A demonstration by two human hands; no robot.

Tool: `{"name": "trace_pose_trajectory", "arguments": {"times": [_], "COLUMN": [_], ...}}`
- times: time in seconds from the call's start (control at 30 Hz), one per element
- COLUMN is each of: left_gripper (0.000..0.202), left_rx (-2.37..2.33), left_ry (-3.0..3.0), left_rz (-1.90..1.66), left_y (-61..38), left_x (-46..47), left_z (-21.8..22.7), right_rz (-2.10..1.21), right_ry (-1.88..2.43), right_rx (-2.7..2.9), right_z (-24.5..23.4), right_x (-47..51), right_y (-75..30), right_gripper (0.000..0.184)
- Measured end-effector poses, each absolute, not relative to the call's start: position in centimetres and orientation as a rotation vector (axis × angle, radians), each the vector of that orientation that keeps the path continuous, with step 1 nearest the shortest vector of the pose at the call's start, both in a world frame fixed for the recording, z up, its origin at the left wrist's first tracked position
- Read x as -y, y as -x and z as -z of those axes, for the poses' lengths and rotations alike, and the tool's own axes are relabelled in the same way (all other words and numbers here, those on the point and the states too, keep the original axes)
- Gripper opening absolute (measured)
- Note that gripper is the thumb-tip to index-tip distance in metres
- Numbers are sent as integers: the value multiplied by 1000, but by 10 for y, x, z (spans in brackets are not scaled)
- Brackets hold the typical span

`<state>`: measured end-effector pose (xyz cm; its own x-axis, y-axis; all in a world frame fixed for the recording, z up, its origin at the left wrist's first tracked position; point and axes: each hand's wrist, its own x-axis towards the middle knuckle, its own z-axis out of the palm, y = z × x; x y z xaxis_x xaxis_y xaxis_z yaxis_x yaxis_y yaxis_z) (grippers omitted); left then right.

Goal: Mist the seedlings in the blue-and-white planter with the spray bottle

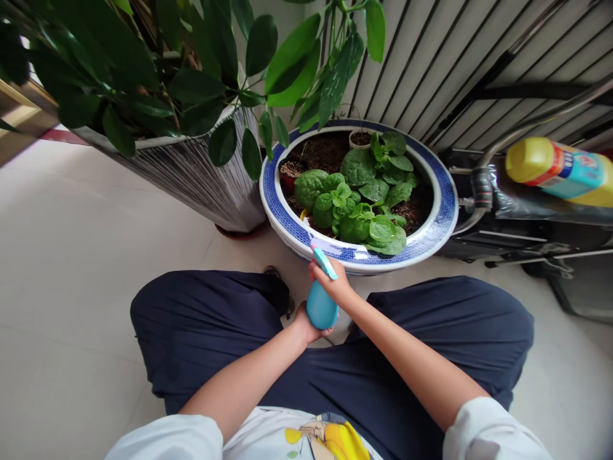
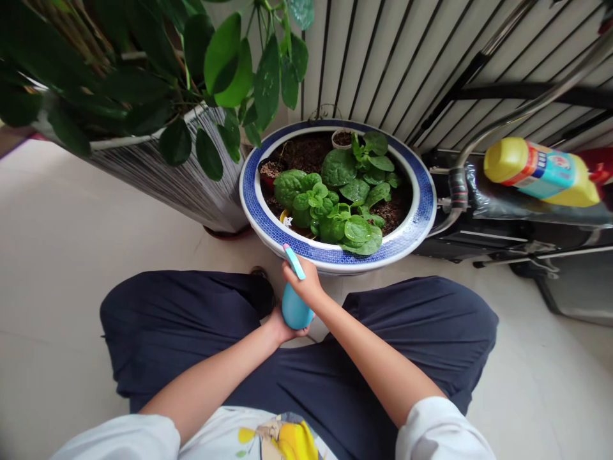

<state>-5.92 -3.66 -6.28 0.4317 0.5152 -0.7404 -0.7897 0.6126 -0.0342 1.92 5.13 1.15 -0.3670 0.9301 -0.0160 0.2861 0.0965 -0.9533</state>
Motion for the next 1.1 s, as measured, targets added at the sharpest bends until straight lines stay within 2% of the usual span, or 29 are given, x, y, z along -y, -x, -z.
{"name": "trace_pose_trajectory", "arguments": {"times": [0.07, 0.13, 0.27, 0.33, 0.4, 0.5, 0.67, 0.73, 0.8, 0.9, 1.0, 1.1], "left_gripper": [57, 62, 54, 48, 47, 47, 46, 58, 80, 100, 95, 77], "left_rx": [-764, -737, -680, -709, -776, -952, -1227, -1108, -1010, -1071, -1215, -1357], "left_ry": [448, 461, 426, 405, 387, 292, -486, -752, -956, -1016, -1020, -1178], "left_rz": [-832, -848, -975, -1048, -1064, -1074, -1359, -1417, -1385, -1325, -1341, -1393], "left_y": [60, 60, 61, 63, 66, 68, 65, 63, 61, 58, 58, 61], "left_x": [33, 28, 15, 11, 11, 13, 16, 16, 15, 11, 8, 8], "left_z": [53, 41, 15, 5, 0, 0, -8, -16, -22, -24, -28, -40], "right_rz": [-1324, -1346, -1472, -1507, -1444, -1384, -1131, -1056, -1012, -966, -905, -881], "right_ry": [1123, 1002, 792, 830, 930, 1065, 1106, 1098, 1091, 1116, 1155, 1190], "right_rx": [1769, 1797, 1752, 1849, 1929, 1836, 1771, 1839, 1892, 1911, 1993, 2125], "right_z": [-20, -32, -47, -42, -32, -20, -22, -23, -22, -15, -10, -5], "right_x": [-55, -60, -57, -47, -36, -21, -4, 3, 10, 17, 23, 31], "right_y": [-23, -32, -56, -65, -69, -72, -84, -90, -93, -93, -89, -83], "right_gripper": [16, 28, 84, 101, 110, 106, 98, 93, 92, 89, 92, 97]}}
